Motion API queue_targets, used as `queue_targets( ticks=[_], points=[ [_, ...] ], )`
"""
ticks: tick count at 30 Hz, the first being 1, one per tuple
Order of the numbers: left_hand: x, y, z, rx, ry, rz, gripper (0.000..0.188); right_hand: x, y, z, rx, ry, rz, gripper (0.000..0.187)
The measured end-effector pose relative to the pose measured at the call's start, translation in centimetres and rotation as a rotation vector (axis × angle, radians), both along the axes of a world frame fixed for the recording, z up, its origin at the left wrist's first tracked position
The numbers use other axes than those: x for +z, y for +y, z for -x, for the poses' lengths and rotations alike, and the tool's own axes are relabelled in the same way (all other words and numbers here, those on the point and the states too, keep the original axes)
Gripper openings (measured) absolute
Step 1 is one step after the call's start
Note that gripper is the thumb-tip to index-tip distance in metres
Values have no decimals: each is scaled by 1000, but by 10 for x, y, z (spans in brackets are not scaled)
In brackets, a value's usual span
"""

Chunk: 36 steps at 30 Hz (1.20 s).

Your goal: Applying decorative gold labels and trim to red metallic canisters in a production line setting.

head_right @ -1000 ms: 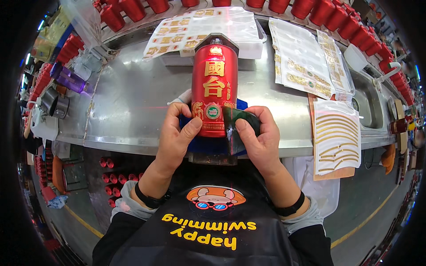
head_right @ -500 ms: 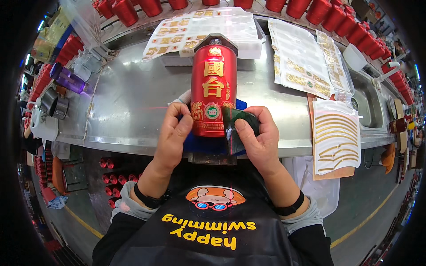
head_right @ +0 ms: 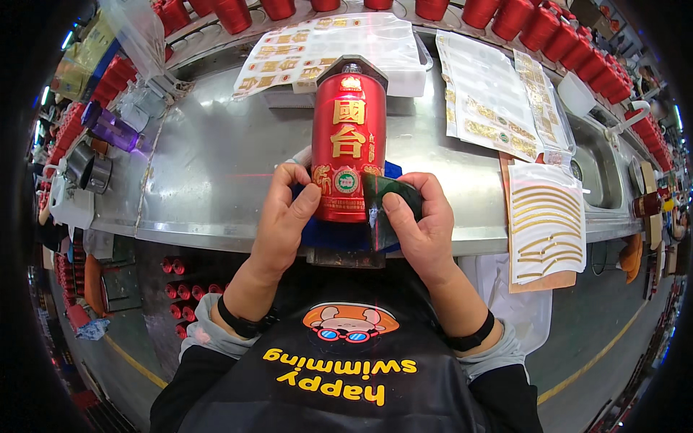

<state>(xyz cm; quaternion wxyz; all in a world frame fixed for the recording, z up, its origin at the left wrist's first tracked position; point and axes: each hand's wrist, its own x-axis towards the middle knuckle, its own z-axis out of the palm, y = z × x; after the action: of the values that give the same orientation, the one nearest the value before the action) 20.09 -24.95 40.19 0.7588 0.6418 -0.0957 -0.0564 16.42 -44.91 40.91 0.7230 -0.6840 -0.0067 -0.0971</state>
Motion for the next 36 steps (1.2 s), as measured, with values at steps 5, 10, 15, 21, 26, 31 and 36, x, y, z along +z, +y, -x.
queue_targets(
  ticks=[5,10,15,21,26,31,36],
  points=[
    [4,-1,0,11,-110,-97,35,0,1,0,3,-6,-14,22],
    [5,3,0,-39,-87,-92,37,-1,0,0,21,0,-53,23],
    [2,-1,-2,-17,-79,-59,38,2,1,2,8,19,-73,23],
    [-3,6,-1,-11,-129,-120,41,22,14,6,31,18,-51,20],
    [-17,15,12,186,-543,-222,50,8,-1,4,-83,75,-33,17],
    [-6,29,17,104,-1148,-925,37,3,-4,3,-62,90,-178,16],
    [13,17,10,54,-1327,-1072,42,-3,-3,1,-21,96,-176,17]
  ],
)
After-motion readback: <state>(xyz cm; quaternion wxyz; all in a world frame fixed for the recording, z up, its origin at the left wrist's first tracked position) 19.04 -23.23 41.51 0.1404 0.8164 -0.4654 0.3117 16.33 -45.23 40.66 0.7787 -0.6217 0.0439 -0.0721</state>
